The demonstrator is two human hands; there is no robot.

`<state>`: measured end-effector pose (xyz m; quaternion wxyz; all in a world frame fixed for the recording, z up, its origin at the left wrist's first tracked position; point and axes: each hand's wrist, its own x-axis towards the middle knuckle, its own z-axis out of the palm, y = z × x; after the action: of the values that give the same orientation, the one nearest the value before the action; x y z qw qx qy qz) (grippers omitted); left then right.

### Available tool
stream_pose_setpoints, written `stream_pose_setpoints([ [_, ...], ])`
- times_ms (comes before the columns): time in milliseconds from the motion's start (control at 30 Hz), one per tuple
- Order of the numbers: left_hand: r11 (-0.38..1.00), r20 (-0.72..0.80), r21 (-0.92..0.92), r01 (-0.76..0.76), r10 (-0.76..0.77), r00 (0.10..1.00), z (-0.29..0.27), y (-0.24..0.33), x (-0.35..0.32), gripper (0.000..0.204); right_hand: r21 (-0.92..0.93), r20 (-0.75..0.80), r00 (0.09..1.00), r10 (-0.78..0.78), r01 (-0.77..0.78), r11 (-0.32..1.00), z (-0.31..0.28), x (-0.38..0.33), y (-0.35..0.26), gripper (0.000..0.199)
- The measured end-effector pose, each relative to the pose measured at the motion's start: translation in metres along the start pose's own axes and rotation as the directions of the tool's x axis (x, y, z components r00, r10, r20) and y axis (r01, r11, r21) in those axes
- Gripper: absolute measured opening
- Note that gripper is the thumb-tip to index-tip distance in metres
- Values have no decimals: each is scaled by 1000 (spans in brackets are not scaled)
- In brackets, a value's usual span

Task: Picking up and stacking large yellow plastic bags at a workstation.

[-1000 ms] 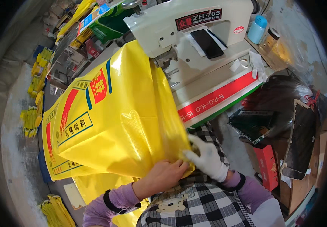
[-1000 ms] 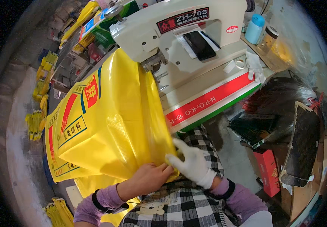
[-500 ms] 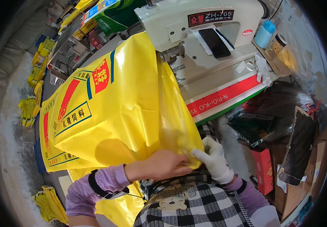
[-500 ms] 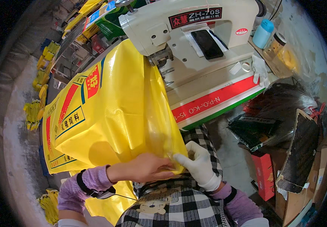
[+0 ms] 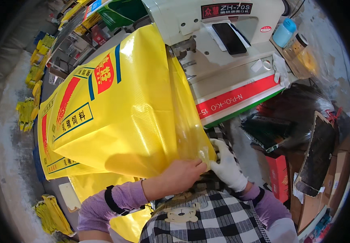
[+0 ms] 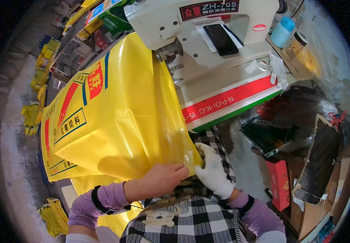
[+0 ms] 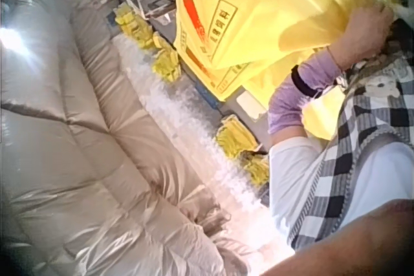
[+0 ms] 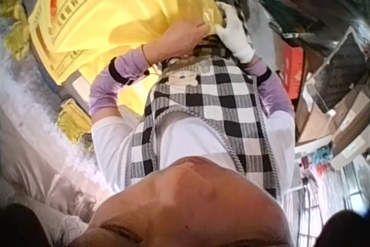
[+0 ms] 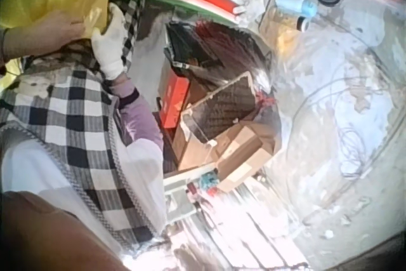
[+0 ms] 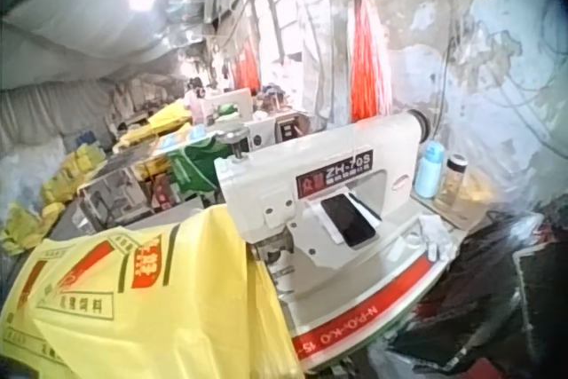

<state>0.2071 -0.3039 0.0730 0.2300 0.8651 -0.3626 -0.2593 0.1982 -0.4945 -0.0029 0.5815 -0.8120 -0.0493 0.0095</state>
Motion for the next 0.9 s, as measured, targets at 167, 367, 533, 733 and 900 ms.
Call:
stream_pose_setpoints([
  [167, 999, 33, -21, -26, 27, 999, -8, 7, -6, 30, -134, 248, 965, 83, -50, 990, -17, -6, -26, 46],
  [367, 998, 163, 45, -47, 39, 986, -9, 15, 3, 31, -184, 196, 964, 181, -145, 972, -7, 48, -44, 53],
  [533, 967, 229, 66, -245, 224, 947, -49, 0, 11, 23, -373, 263, 958, 112, -7, 928, -2, 23, -41, 60],
  [733, 929, 200, 366, 50, -131, 971, -195, -115, 47, 53, -353, 174, 980, -94, 151, 923, 5, 31, -32, 70],
  [900, 781, -75, 623, 49, -3, 997, -276, -92, -14, 37, -547, 209, 971, -119, 216, 809, 44, 139, -18, 64],
])
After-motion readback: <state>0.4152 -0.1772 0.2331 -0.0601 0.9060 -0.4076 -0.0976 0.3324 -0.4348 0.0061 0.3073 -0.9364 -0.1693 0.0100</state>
